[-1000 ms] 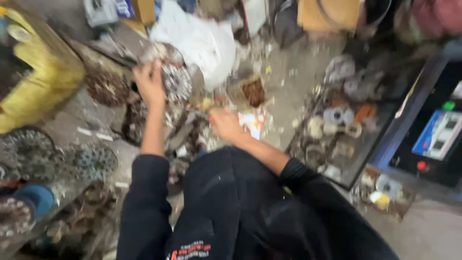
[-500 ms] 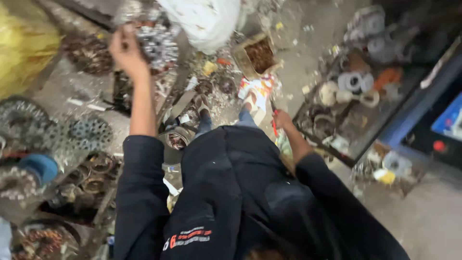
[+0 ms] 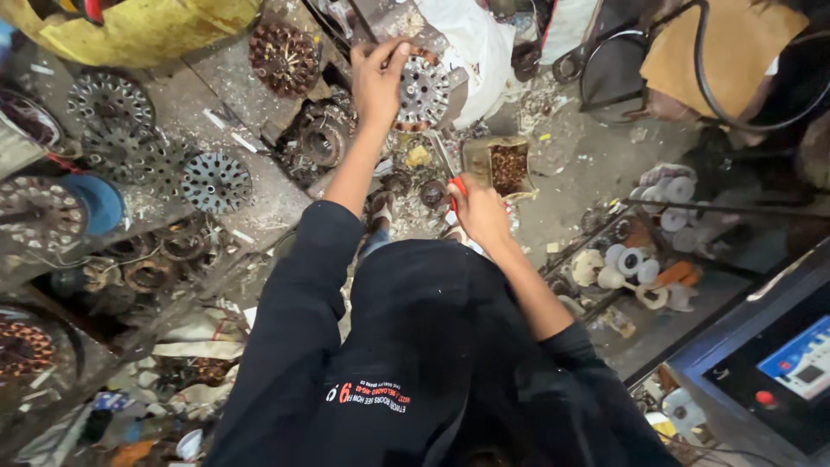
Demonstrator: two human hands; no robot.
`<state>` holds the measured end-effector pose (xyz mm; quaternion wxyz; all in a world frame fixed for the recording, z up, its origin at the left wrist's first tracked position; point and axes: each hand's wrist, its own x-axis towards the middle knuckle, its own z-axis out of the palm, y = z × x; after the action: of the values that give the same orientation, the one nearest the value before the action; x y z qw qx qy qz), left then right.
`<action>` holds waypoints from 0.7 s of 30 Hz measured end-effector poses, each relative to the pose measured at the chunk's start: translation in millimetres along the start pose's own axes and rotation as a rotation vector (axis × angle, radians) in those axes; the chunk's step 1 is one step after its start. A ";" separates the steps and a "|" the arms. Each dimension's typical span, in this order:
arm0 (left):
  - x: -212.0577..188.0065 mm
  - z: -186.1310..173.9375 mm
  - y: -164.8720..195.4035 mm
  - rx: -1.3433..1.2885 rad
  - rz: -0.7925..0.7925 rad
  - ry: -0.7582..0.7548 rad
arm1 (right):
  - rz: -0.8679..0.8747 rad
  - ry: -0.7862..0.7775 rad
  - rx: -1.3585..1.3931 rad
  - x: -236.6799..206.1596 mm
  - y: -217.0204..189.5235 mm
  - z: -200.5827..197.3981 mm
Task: The person uses pliers to pull copper windings from a circular motor stator core, repeatedly prying and extracting coils. The person places the extracted windings into a nearby container and continues the process on the same stator.
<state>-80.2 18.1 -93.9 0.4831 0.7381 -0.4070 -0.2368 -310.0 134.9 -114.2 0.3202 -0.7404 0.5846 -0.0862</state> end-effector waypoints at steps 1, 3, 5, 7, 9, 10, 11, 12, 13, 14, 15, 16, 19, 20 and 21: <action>1.0 -1.2 -0.1 0.001 -0.014 -0.013 | 0.010 -0.008 -0.038 2.2 -4.3 -0.5; 2.9 -3.3 0.7 0.006 -0.040 -0.045 | 0.020 -0.019 -0.074 6.6 -7.6 -0.7; 2.8 -3.6 0.1 -0.015 -0.039 -0.015 | 0.028 -0.027 -0.068 11.8 -7.0 0.3; 0.6 -1.7 -2.6 -0.011 -0.053 -0.003 | -0.023 0.004 -0.122 18.4 -5.0 2.8; -1.8 1.6 -6.9 0.019 -0.082 -0.018 | 0.141 -0.148 0.313 25.6 -3.4 6.7; -2.9 3.0 -8.9 0.073 -0.065 -0.001 | 0.329 -0.304 0.777 28.9 -3.4 9.1; -2.8 2.5 -6.8 0.116 -0.033 0.024 | 0.496 -0.441 1.241 31.8 -7.9 9.1; -1.6 3.9 -8.4 0.145 0.021 0.065 | 0.384 -0.540 1.593 34.1 -7.4 13.4; -0.8 5.7 -10.5 0.123 -0.001 0.057 | 0.224 -0.638 1.925 35.9 -9.5 16.7; -0.1 5.7 -9.2 0.096 -0.022 0.038 | 0.346 -0.596 1.890 37.0 -13.6 19.3; 0.8 5.8 -7.6 0.063 -0.002 0.045 | 0.471 -0.535 1.869 37.7 -19.2 21.5; 0.8 5.3 -6.1 -0.002 0.018 0.023 | 0.495 -0.470 1.780 38.3 -24.6 23.9; 0.3 5.8 -3.6 -0.034 -0.026 -0.041 | 0.148 -0.104 0.662 39.6 -35.7 30.3; -0.6 5.8 -4.4 -0.018 0.006 -0.022 | -0.006 0.038 0.130 39.2 -36.9 30.7; -0.6 6.8 -5.5 0.000 0.036 0.000 | -0.013 0.009 0.104 38.1 -36.1 30.2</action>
<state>-83.6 16.2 -101.8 0.4873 0.7307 -0.4202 -0.2280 -254.1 115.1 -126.4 0.3551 -0.7261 0.5761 -0.1219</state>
